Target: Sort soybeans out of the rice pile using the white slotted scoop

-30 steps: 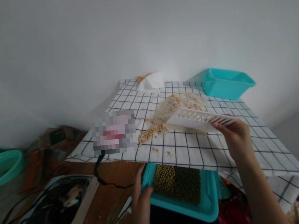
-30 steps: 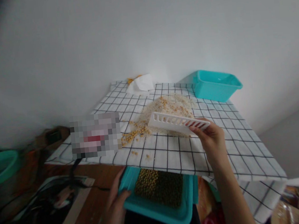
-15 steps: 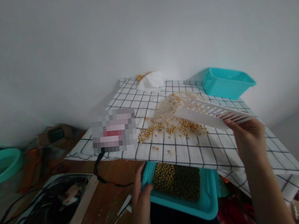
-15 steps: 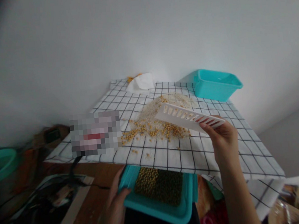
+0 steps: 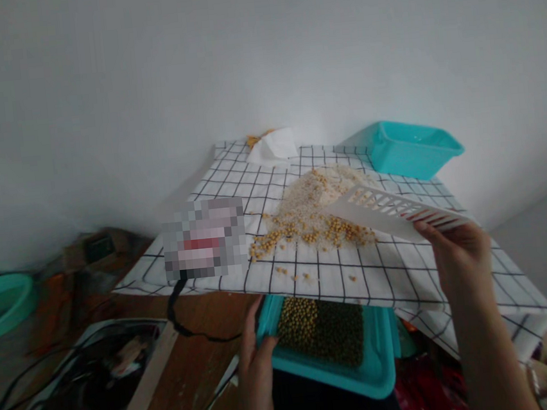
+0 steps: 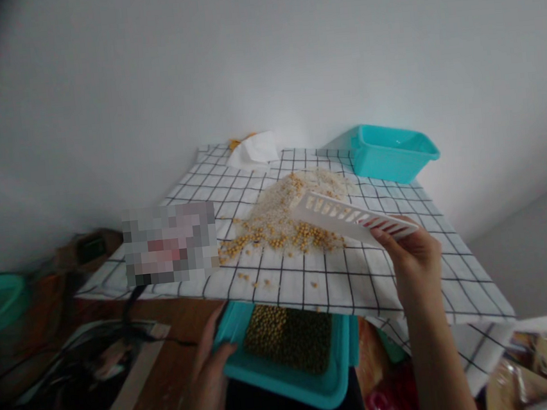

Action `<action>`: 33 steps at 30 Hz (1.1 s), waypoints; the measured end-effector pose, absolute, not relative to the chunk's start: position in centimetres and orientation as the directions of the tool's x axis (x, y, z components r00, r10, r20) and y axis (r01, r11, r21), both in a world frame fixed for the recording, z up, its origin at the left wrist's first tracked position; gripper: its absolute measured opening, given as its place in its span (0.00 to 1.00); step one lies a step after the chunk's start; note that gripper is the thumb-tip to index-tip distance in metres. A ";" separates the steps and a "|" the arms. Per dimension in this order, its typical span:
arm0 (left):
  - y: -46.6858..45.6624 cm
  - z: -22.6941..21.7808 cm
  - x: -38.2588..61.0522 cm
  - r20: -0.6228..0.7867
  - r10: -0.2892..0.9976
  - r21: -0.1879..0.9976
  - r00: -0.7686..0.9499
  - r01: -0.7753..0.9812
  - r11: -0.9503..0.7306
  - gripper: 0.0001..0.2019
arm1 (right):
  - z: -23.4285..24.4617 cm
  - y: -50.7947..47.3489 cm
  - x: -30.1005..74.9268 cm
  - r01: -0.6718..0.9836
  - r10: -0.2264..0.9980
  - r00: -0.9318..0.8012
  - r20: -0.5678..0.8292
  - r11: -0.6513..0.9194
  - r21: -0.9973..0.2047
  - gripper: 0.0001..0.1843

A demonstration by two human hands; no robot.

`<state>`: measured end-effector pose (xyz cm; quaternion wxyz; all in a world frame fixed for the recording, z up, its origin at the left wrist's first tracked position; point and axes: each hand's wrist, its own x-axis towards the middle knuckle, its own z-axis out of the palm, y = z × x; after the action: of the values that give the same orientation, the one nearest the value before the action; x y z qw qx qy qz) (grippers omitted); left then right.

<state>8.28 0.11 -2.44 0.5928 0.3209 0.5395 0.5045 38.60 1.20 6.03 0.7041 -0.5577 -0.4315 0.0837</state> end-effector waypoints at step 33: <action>0.0 -3.3 8.0 -0.326 0.941 0.921 -0.086 -0.252 0.296 0.29 | 6.7 1.6 38.4 0.323 0.581 0.588 0.564 0.470 -0.821 0.07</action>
<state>7.99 0.03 -3.26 0.5963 0.3186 0.5408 0.5005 38.39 1.56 6.69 0.7325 -0.5071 -0.4455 0.0879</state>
